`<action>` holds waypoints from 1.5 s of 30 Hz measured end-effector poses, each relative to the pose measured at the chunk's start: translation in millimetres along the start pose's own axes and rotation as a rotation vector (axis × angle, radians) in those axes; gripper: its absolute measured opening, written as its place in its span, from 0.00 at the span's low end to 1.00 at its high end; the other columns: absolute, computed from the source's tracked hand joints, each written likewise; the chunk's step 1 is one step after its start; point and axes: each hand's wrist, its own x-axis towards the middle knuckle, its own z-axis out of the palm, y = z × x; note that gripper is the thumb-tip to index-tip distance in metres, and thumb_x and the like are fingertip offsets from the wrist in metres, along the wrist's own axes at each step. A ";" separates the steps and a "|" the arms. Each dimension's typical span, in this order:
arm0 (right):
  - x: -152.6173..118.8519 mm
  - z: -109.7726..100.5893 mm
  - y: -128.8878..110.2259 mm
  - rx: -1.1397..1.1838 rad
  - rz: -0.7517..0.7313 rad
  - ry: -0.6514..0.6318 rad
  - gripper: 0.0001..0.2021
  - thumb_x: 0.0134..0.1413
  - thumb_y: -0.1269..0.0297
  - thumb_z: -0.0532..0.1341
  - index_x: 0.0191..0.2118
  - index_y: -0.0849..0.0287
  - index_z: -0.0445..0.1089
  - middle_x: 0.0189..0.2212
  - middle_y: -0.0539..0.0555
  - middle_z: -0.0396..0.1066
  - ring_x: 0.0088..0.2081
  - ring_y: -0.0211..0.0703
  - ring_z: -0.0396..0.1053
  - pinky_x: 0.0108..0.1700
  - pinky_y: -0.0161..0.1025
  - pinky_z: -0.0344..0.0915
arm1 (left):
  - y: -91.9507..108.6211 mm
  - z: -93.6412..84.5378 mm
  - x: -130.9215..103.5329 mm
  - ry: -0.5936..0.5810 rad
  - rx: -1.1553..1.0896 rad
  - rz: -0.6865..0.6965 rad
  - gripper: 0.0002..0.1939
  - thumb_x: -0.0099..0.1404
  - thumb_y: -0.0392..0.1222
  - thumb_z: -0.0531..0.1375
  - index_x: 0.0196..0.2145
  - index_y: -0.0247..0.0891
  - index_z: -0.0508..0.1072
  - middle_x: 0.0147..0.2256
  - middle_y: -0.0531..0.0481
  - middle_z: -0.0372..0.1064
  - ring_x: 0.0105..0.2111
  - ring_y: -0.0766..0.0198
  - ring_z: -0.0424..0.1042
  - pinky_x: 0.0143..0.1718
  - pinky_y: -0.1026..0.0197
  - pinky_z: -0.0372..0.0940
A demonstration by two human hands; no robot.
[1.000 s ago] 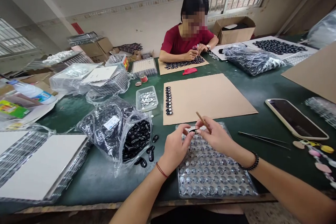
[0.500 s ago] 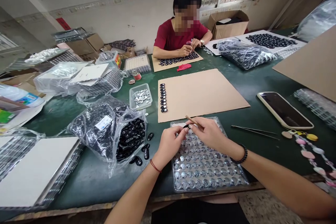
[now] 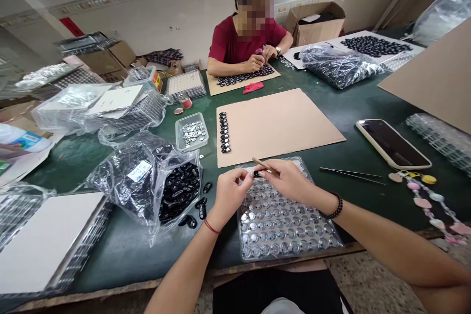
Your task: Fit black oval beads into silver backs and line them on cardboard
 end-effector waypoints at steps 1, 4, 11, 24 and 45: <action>0.6 -0.9 -0.3 0.024 0.011 -0.004 0.11 0.55 0.67 0.54 0.41 0.59 0.71 0.31 0.53 0.72 0.30 0.39 0.66 0.30 0.34 0.59 | 0.4 -1.3 1.4 -0.009 -0.069 -0.031 0.14 0.57 0.44 0.56 0.18 0.34 0.69 0.16 0.55 0.62 0.18 0.72 0.57 0.21 0.68 0.50; 1.8 -3.3 -0.3 0.087 0.069 -0.015 0.11 0.55 0.64 0.54 0.40 0.59 0.71 0.26 0.51 0.70 0.23 0.35 0.61 0.24 0.32 0.55 | -1.6 -12.4 8.5 0.013 -0.482 -0.207 0.11 0.57 0.43 0.58 0.21 0.33 0.70 0.15 0.56 0.61 0.15 0.75 0.53 0.17 0.70 0.48; 2.1 -5.1 -1.4 0.156 0.188 -0.018 0.13 0.54 0.61 0.55 0.41 0.60 0.71 0.19 0.49 0.62 0.17 0.30 0.49 0.18 0.32 0.45 | -15.5 -50.0 25.5 0.593 -1.558 -0.639 0.15 0.68 0.39 0.44 0.25 0.34 0.62 0.20 0.53 0.61 0.21 0.73 0.64 0.23 0.71 0.63; 8.6 -6.1 2.8 0.357 0.294 -0.053 0.11 0.50 0.62 0.58 0.37 0.60 0.72 0.29 0.53 0.70 0.29 0.37 0.65 0.30 0.35 0.58 | -1.6 -21.8 13.4 0.154 -1.324 -0.525 0.10 0.64 0.34 0.51 0.42 0.33 0.69 0.24 0.52 0.68 0.17 0.76 0.63 0.17 0.74 0.60; 18.8 -15.8 14.7 0.297 0.283 0.075 0.14 0.50 0.58 0.58 0.40 0.59 0.71 0.34 0.55 0.72 0.35 0.40 0.67 0.36 0.37 0.61 | 0.9 -6.8 -0.5 -0.080 -1.181 -0.487 0.12 0.54 0.39 0.61 0.37 0.34 0.68 0.20 0.59 0.52 0.15 0.79 0.48 0.15 0.72 0.43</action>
